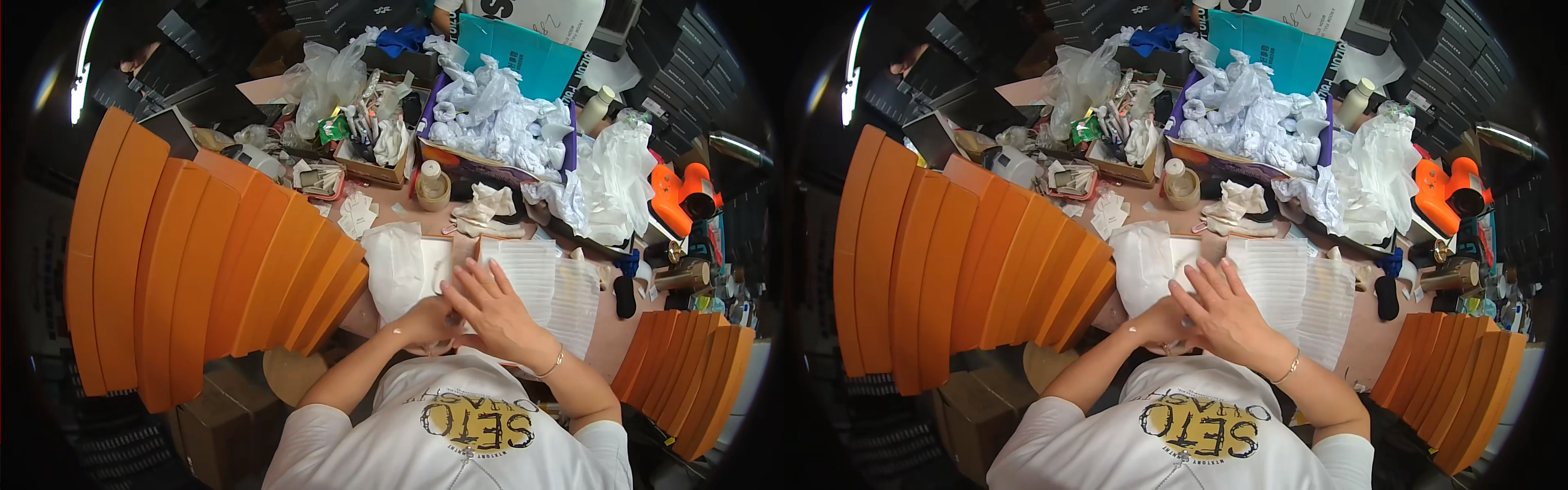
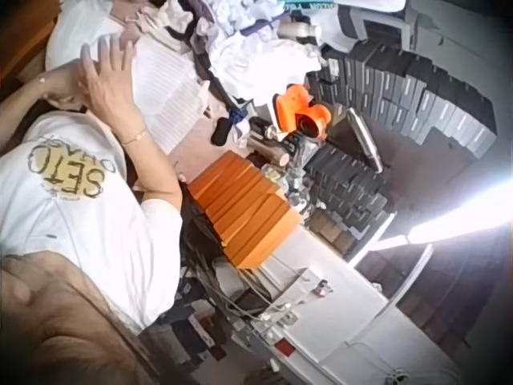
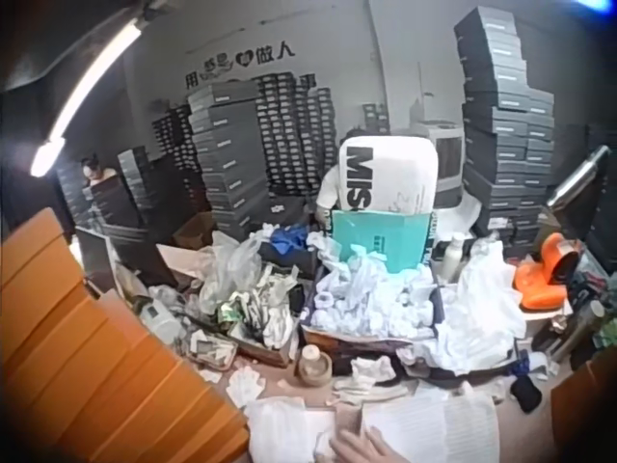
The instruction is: Cleaning, wrapping, and packing high-heeled shoes into boxes.
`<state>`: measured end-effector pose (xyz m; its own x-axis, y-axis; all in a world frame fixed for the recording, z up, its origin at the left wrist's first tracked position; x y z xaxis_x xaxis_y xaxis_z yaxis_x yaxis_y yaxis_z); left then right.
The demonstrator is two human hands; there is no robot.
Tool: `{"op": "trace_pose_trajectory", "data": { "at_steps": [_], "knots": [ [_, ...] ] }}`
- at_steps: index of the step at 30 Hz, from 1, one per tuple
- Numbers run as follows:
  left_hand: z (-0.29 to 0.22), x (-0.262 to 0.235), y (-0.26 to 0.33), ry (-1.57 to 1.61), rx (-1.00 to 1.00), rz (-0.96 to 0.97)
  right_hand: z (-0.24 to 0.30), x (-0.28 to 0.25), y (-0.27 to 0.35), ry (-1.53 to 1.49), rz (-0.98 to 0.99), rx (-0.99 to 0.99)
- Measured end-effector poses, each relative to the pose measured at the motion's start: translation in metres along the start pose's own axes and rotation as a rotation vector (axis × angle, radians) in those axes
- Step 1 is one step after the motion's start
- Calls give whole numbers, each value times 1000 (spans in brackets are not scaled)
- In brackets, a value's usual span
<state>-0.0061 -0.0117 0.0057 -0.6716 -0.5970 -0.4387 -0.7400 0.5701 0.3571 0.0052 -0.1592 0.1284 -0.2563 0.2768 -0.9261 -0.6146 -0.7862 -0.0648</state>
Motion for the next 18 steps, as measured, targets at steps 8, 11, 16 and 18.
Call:
{"op": "trace_pose_trajectory", "data": {
  "at_steps": [8,11,16,18],
  "knots": [
    [4,-36,-15,336,41,396,-41,68,50,-680,755,156],
    [52,-100,-43,-496,-248,-387,-60,76,71,-808,707,299],
    [161,-128,-76,-726,-491,-459,-87,56,107,-1261,312,641],
    [114,-122,-69,-359,-94,-647,-86,38,121,-1410,36,718]
  ]
}}
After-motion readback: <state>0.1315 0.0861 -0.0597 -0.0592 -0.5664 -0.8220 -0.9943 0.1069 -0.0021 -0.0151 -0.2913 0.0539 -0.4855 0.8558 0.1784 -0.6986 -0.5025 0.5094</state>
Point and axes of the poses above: each hand's wrist, its own y-axis away from the middle knuckle, its own x-axis out of the palm, z = x × y, the point moved 3 cm from there along -y, towards the middle knuckle
